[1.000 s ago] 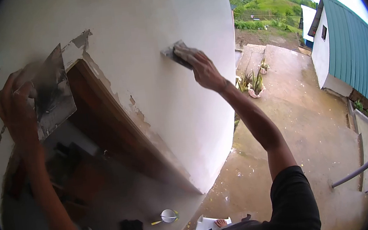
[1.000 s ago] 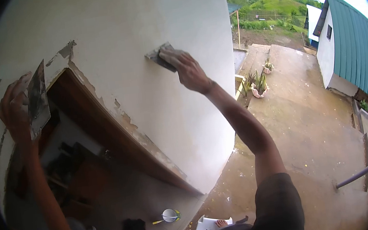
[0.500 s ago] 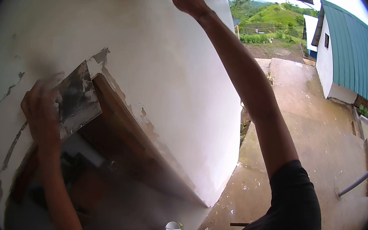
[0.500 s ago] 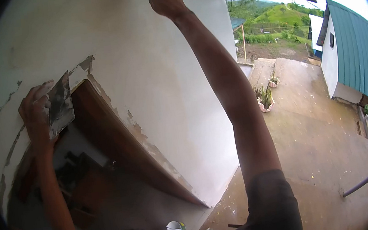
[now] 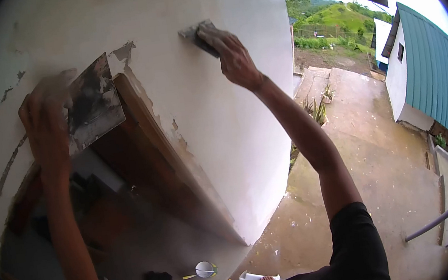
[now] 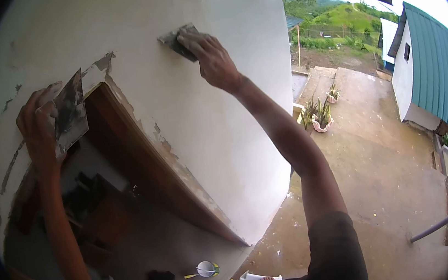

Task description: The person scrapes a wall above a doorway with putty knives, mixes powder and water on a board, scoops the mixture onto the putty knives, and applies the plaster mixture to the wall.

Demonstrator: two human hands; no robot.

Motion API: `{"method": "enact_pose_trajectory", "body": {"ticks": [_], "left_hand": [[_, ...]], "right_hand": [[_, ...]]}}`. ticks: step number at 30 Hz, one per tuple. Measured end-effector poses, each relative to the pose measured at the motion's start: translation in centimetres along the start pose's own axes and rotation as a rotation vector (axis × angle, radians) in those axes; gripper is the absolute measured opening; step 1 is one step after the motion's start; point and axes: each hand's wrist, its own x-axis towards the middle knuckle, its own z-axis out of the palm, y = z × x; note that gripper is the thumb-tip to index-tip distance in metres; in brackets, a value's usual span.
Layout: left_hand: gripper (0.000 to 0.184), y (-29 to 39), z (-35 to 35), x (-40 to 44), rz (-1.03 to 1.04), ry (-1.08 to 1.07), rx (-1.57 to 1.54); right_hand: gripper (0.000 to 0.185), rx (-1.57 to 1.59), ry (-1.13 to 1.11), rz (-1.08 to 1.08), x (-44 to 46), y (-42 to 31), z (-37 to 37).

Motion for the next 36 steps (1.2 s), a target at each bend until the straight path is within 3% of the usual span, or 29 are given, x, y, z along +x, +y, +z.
{"method": "enact_pose_trajectory", "body": {"ticks": [6, 8, 9, 11, 12, 13, 14, 15, 17, 18, 20, 22, 24, 25, 26, 27, 28, 30, 32, 34, 36], "left_hand": [[0.047, -1.1, 1.3, -1.1, 0.034, 0.064, -0.106], [0.048, 1.8, 0.1, -2.6, 0.075, 0.105, -0.349], [0.048, 3.8, -0.8, -4.1, 0.091, 0.123, -0.467], [0.039, 8.9, -1.6, -10.9, -0.082, 0.105, -0.848], [0.028, 12.6, -4.7, -14.5, -0.378, -0.206, -0.882], [0.024, 17.2, -5.3, -19.7, -0.505, -0.065, -1.096], [0.023, 21.7, -6.5, -26.0, -0.714, -0.142, -1.151], [0.017, 25.8, -9.4, -29.7, -0.994, -0.267, -1.2], [0.022, 32.8, -15.2, -39.2, -1.27, -0.445, -1.079], [0.027, 34.9, -18.9, -41.9, -1.333, -0.533, -1.114], [0.033, 39.4, -26.1, -46.8, -1.748, -0.661, -1.033], [0.045, 42.2, -30.9, -50.9, -1.916, -0.647, -1.126], [0.054, 40.5, -31.2, -48.0, -1.874, -0.795, -1.219], [0.058, 39.5, -30.9, -46.0, -1.852, -0.875, -1.256], [0.061, 39.8, -29.2, -47.0, -1.713, -0.899, -1.193], [0.065, 39.9, -27.3, -47.7, -1.579, -0.927, -1.127], [0.065, 37.3, -24.9, -42.7, -1.605, -0.872, -1.337], [0.055, 35.7, -20.3, -40.0, -1.494, -0.758, -1.439], [0.039, 31.5, -18.6, -32.4, -1.685, -0.75, -1.797], [0.036, 30.0, -17.6, -30.1, -1.476, -0.664, -1.687], [0.033, 28.5, -18.4, -27.0, -1.452, -0.581, -1.647]], "right_hand": [[0.059, 0.067, -0.321, 0.331, -17.6, -10.6, -2.7], [0.052, 0.107, -0.373, 0.483, -24.7, -14.9, -4.8], [0.051, 0.138, -0.435, 0.648, -27.9, -17.7, -6.6], [0.044, 0.257, -0.402, 1.008, -36.3, -23.8, -10.6], [0.044, 0.209, -0.402, 1.364, -40.9, -27.7, -13.2], [0.043, 0.318, -0.127, 1.578, -43.9, -31.2, -16.2], [0.029, 0.119, 0.008, 1.888, -50.1, -35.7, -20.2], [0.022, -0.151, -0.397, 1.839, -58.2, -40.2, -26.5], [0.013, -0.763, -1.253, 1.477, -72.3, -48.7, -38.1], [0.014, -0.82, -1.52, 1.652, -66.9, -51.2, -43.3], [0.014, -0.859, -1.834, 1.813, -59.5, -54.2, -49.4], [0.015, -0.882, -1.937, 1.777, -56.4, -55.0, -51.5], [0.016, -0.876, -1.853, 1.672, -56.2, -54.1, -50.3], [0.016, -0.853, -1.72, 1.601, -57.0, -53.3, -48.6], [0.012, -0.766, -1.425, 1.476, -59.5, -52.5, -47.0], [0.016, -0.647, -1.168, 1.722, -58.4, -50.6, -43.2], [0.017, -0.494, -0.946, 1.788, -55.0, -48.2, -38.5], [0.019, -0.109, -0.64, 1.722, -45.6, -43.0, -28.8], [0.021, 0.236, -0.457, 1.58, -34.8, -39.4, -22.4], [0.024, 0.518, -0.309, 1.463, -25.5, -37.6, -19.7], [0.026, 0.785, -0.165, 1.417, -18.7, -36.7, -19.0]]}}
